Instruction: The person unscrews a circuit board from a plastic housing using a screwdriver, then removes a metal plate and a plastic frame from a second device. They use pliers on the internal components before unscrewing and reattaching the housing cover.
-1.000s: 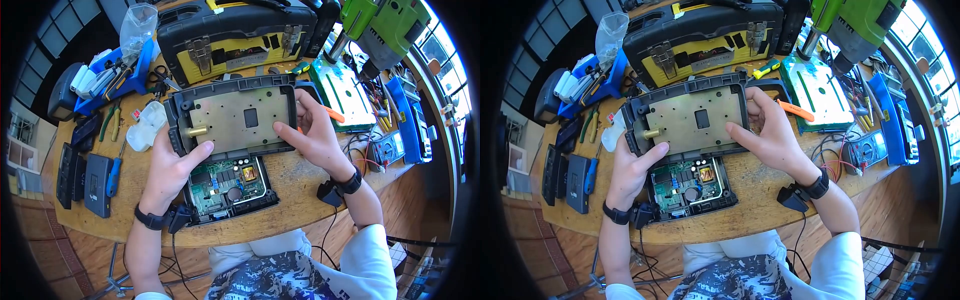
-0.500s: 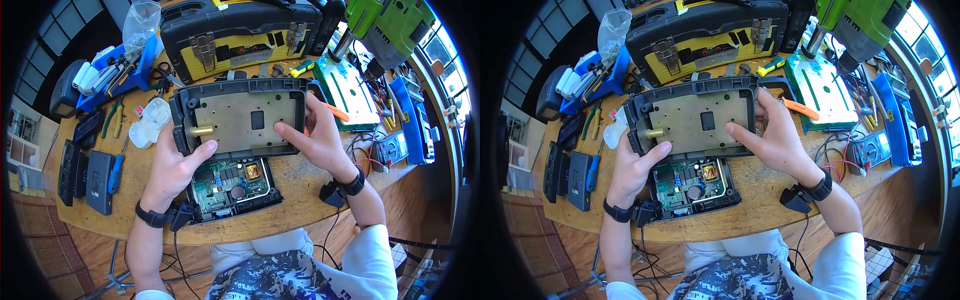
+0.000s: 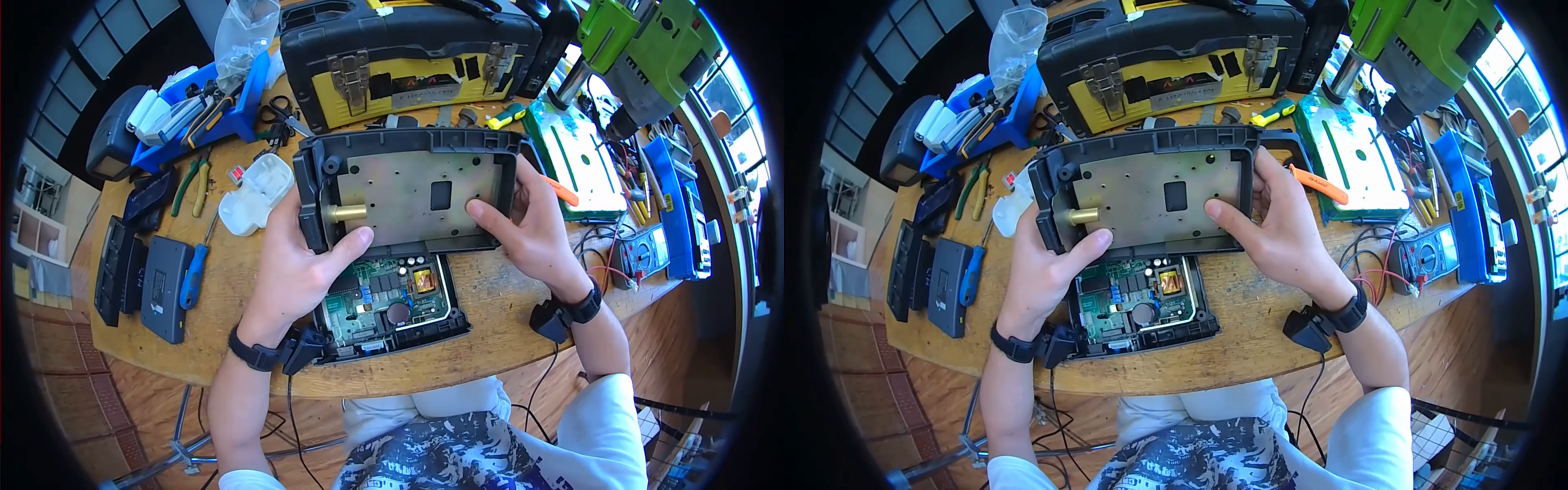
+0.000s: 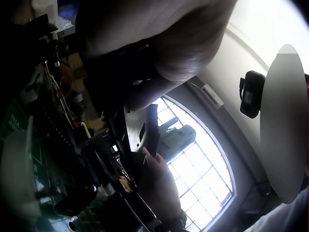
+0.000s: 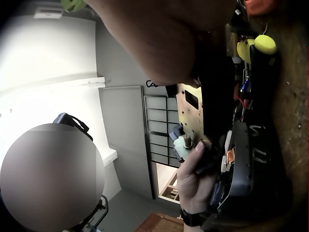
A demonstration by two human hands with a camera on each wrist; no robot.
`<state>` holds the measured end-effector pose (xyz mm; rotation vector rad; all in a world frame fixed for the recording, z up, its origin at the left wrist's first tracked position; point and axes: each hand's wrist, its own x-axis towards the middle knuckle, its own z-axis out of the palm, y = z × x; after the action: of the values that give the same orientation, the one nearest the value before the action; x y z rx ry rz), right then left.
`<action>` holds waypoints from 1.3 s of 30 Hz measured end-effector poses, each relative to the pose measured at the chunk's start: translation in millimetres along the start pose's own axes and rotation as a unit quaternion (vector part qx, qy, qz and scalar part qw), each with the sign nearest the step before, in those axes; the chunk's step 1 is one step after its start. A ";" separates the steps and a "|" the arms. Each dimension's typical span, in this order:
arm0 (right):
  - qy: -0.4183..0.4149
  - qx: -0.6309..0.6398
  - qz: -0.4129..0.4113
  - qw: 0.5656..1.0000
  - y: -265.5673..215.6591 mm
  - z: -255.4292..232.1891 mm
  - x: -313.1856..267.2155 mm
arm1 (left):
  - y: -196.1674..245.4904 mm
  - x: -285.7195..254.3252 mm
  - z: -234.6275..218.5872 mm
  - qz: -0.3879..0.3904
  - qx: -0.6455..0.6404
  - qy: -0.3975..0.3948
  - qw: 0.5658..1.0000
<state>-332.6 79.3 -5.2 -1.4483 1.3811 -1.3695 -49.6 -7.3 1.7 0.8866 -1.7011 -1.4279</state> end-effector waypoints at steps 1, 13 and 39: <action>-0.001 0.000 0.000 1.000 0.4 0.6 -0.3 | 0.0 -0.2 0.1 0.000 0.000 0.001 1.000; 0.022 0.004 0.017 1.000 -4.4 4.8 0.3 | 3.2 -1.2 2.4 -0.001 -0.004 -0.005 1.000; 0.021 -0.003 0.010 1.000 -5.5 0.6 2.3 | 4.8 -2.0 4.5 -0.032 -0.021 -0.016 0.999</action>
<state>-331.1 78.0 0.5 -1.4136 1.4231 -1.3909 -52.7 -2.7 5.7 0.9069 -1.6727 -1.5228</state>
